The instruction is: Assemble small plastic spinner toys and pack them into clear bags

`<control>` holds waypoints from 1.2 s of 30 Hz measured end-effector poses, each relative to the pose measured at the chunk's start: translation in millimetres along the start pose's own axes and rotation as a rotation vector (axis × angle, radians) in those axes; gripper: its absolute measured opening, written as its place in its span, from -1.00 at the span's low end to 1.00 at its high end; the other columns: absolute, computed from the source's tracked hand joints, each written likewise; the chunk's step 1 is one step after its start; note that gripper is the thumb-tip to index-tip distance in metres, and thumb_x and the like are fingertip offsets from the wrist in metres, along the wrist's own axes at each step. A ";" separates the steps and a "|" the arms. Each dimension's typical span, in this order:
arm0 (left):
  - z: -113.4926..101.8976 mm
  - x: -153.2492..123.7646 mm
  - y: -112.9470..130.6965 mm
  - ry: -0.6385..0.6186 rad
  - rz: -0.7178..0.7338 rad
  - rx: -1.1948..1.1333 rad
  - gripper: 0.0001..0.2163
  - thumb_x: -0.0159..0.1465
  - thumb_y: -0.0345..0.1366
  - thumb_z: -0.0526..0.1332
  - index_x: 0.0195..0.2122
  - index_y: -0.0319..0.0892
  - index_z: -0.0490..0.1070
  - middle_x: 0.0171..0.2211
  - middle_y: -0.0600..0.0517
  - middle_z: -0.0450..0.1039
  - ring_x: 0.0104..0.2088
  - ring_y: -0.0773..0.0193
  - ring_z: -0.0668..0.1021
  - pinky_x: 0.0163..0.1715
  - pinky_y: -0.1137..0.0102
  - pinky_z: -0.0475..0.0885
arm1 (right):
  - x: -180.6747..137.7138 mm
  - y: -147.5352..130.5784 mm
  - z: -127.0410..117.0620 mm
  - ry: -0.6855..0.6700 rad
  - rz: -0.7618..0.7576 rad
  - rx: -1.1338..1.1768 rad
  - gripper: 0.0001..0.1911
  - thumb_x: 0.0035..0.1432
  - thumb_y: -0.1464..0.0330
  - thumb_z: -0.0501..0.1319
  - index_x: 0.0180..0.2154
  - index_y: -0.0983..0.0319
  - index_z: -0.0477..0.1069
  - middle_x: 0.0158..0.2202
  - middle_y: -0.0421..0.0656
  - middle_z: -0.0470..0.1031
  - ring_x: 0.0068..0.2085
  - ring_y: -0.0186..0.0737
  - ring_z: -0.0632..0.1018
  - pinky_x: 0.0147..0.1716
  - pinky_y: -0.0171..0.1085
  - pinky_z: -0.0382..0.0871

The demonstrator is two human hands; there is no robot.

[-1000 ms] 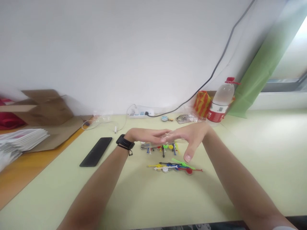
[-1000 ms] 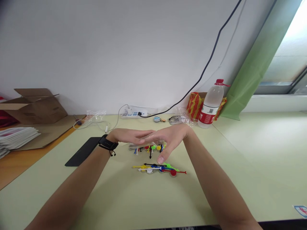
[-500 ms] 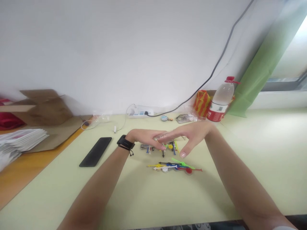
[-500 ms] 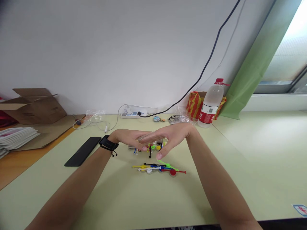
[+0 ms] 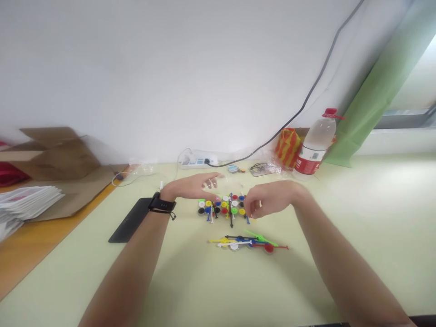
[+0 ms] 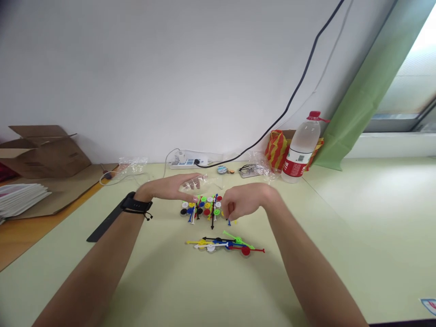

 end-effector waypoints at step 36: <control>0.0 0.0 10.6 0.063 0.033 0.068 -0.18 0.13 0.15 0.40 0.37 -0.03 0.26 0.31 -0.14 0.36 0.19 -0.10 0.50 0.13 0.24 0.38 | -7.1 45.2 36.0 0.300 -0.142 0.379 -0.67 0.26 0.08 0.28 -0.17 0.21 0.57 -0.23 -0.09 0.58 -0.26 -0.16 0.51 -0.29 -0.25 0.39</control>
Point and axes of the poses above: each hand's wrist, its own x-axis towards the middle knuckle, its own z-axis out of the palm, y = z × x, the point moved 7 cm from there along x, towards the middle knuckle
